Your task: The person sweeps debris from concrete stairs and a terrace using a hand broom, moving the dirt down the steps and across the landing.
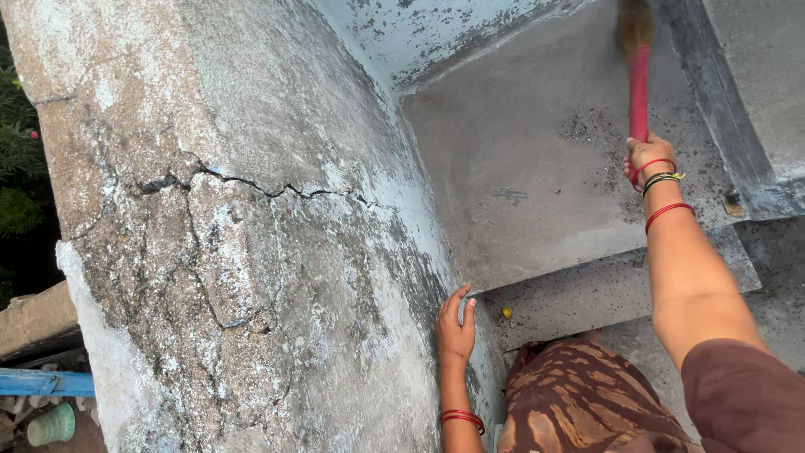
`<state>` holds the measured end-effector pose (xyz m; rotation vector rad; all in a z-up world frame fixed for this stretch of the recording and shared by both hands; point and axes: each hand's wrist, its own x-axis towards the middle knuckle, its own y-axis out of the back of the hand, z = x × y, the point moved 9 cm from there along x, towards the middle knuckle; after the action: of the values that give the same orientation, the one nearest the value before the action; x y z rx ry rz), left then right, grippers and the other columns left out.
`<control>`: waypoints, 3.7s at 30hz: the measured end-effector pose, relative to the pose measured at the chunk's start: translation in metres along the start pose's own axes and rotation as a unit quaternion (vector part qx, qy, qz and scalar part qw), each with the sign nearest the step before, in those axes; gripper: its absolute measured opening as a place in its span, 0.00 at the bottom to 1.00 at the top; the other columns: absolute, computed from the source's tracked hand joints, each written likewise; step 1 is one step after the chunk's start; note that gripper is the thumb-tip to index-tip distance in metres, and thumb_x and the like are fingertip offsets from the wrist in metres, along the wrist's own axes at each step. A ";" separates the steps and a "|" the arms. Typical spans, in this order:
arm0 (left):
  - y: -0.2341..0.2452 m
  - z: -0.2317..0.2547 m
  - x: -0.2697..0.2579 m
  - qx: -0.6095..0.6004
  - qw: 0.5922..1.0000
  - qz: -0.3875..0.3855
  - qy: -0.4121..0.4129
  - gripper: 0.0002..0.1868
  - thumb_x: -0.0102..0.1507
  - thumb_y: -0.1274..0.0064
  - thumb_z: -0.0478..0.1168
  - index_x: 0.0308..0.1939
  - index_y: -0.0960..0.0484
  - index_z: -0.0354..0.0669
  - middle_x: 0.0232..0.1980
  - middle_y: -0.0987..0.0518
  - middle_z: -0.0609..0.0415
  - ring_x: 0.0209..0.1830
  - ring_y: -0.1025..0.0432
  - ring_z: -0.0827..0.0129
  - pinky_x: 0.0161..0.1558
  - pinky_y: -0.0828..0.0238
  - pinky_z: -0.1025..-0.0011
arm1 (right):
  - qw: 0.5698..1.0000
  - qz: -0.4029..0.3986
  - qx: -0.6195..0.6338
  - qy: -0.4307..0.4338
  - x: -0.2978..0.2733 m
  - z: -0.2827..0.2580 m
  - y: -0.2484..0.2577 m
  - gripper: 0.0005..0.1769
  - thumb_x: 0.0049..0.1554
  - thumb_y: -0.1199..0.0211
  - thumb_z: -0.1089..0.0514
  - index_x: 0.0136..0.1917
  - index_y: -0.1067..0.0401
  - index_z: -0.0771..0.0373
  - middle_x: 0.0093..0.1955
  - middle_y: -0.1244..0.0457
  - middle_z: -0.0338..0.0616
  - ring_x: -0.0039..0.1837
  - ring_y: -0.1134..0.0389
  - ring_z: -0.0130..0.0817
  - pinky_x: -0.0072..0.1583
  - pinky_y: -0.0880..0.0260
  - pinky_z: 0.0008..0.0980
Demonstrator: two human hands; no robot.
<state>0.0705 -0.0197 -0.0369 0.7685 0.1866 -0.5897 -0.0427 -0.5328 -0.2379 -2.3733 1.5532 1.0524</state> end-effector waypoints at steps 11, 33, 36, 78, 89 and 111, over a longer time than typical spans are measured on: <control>-0.001 0.021 0.009 -0.026 0.999 0.004 -0.024 0.20 0.68 0.51 0.47 0.63 0.20 0.51 0.63 0.20 0.50 0.65 0.27 0.56 0.63 0.31 0.61 | 0.927 0.056 0.348 -0.129 -0.240 0.133 0.027 0.11 0.69 0.46 0.53 0.50 0.42 0.61 0.36 0.43 0.39 0.31 0.41 0.30 0.32 0.36 0.31; -0.005 0.043 0.015 -0.062 0.997 -0.004 -0.052 0.20 0.67 0.49 0.47 0.62 0.20 0.49 0.65 0.21 0.51 0.67 0.28 0.59 0.64 0.33 0.63 | 0.991 -0.036 0.000 -0.131 -0.278 0.187 0.102 0.37 0.61 0.40 0.52 0.81 0.44 0.39 0.30 0.40 0.37 0.26 0.42 0.27 0.28 0.40 0.30; -0.004 0.050 0.017 -0.060 0.994 0.009 -0.094 0.20 0.68 0.49 0.46 0.62 0.19 0.48 0.64 0.19 0.50 0.66 0.26 0.59 0.64 0.32 0.64 | 0.996 0.003 -0.020 -0.088 -0.347 0.206 0.155 0.33 0.61 0.40 0.51 0.79 0.39 0.46 0.29 0.40 0.40 0.26 0.41 0.30 0.28 0.41 0.33; 0.027 0.044 -0.007 -0.022 0.999 0.026 -0.018 0.18 0.69 0.51 0.46 0.61 0.19 0.51 0.65 0.22 0.49 0.70 0.32 0.55 0.65 0.34 0.59 | 0.892 0.042 -0.410 0.188 -0.061 -0.042 -0.059 0.27 0.60 0.35 0.41 0.70 0.27 0.46 0.54 0.30 0.56 0.56 0.29 0.57 0.56 0.30 0.53; 0.019 0.048 -0.009 -0.006 0.998 0.015 -0.061 0.18 0.68 0.51 0.46 0.61 0.19 0.50 0.63 0.20 0.47 0.66 0.29 0.52 0.64 0.34 0.59 | 0.976 0.041 0.190 -0.102 -0.156 0.105 0.045 0.09 0.69 0.44 0.50 0.57 0.35 0.54 0.33 0.41 0.39 0.28 0.42 0.30 0.28 0.43 0.32; -0.046 0.197 -0.060 -0.008 0.969 -0.018 -0.246 0.20 0.66 0.46 0.46 0.61 0.18 0.48 0.61 0.18 0.51 0.64 0.27 0.57 0.64 0.33 0.61 | 0.996 -0.045 -0.050 -0.055 -0.407 0.230 0.094 0.21 0.60 0.38 0.50 0.61 0.38 0.62 0.29 0.36 0.44 0.28 0.34 0.36 0.31 0.33 0.36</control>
<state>-0.0147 -0.1575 0.0980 0.5834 -0.2535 -0.7936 -0.3282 -0.1632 -0.1404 -2.3786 1.3758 1.2448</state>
